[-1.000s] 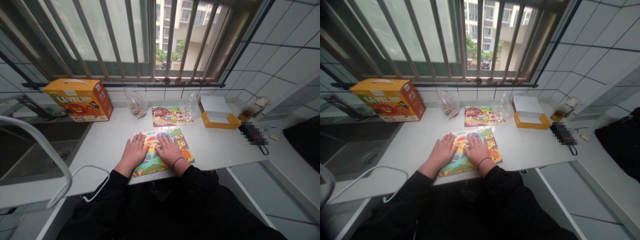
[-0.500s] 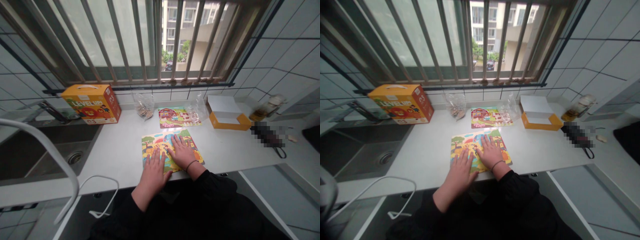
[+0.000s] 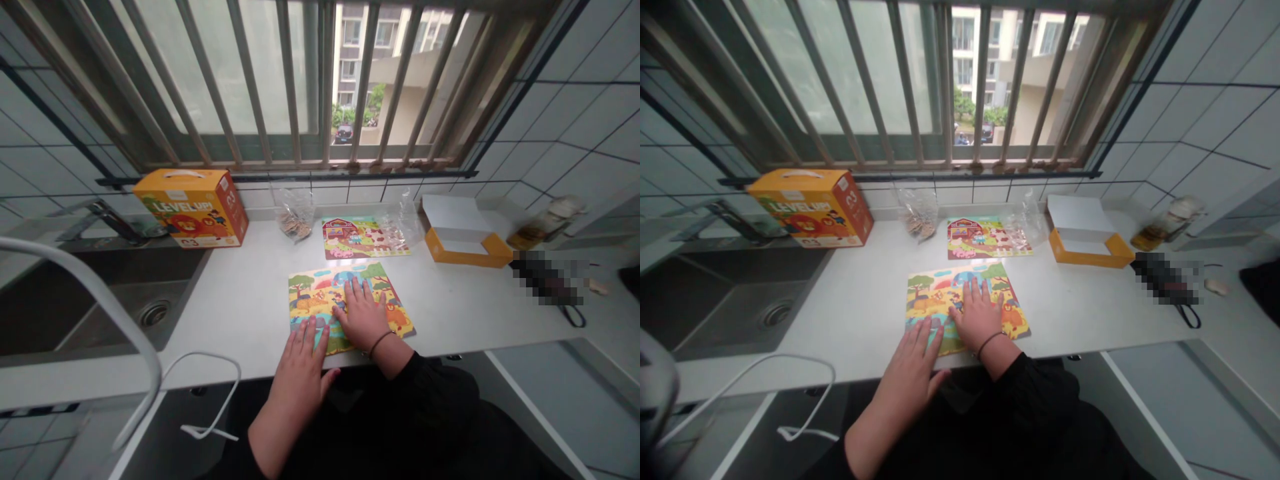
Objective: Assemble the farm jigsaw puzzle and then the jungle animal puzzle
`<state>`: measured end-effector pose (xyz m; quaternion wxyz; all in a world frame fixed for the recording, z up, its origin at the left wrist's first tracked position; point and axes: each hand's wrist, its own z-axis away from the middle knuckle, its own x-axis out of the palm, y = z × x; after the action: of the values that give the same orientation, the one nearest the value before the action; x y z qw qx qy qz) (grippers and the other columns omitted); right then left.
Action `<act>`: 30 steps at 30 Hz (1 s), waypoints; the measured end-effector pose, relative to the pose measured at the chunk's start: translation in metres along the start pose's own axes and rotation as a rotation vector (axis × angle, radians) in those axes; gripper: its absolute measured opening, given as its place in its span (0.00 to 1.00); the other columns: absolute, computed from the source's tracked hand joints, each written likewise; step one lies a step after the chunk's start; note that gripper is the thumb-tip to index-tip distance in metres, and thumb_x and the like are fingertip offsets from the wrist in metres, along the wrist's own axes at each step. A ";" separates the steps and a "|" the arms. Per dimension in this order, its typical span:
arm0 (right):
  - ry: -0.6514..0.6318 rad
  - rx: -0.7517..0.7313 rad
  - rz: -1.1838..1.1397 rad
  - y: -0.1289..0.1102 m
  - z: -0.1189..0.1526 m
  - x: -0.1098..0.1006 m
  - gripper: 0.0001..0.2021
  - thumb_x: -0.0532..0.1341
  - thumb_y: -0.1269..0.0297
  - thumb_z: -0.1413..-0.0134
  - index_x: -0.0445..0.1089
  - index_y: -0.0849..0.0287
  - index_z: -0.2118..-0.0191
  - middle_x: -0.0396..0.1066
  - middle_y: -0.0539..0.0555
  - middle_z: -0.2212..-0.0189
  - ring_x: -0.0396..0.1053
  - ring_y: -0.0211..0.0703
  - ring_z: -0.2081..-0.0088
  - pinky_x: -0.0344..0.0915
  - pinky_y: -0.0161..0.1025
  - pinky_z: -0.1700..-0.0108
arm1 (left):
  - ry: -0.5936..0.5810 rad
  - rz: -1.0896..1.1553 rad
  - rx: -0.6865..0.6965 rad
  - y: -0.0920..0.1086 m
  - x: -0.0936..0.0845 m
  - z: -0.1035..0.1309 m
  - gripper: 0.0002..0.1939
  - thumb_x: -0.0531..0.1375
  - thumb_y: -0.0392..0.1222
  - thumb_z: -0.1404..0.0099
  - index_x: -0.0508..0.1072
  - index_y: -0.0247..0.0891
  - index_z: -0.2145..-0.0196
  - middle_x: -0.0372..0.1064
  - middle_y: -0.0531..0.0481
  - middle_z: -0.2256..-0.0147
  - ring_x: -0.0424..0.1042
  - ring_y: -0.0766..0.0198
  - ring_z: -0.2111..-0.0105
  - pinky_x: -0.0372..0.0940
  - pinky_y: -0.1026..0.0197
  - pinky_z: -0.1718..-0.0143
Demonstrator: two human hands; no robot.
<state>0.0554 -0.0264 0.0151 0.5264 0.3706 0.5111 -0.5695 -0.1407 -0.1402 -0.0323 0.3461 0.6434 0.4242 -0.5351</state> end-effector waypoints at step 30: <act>0.135 -0.032 0.070 0.006 0.009 0.016 0.38 0.46 0.43 0.20 0.48 0.58 0.16 0.38 0.60 0.15 0.39 0.65 0.17 0.39 0.80 0.22 | -0.024 0.045 -0.055 -0.012 -0.040 0.027 0.33 0.66 0.48 0.25 0.67 0.33 0.29 0.62 0.27 0.25 0.68 0.37 0.28 0.67 0.35 0.30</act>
<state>0.0591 -0.0383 0.0001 0.5164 0.4170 0.5413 -0.5162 -0.1651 -0.1670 0.0017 0.3807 0.6367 0.4199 -0.5229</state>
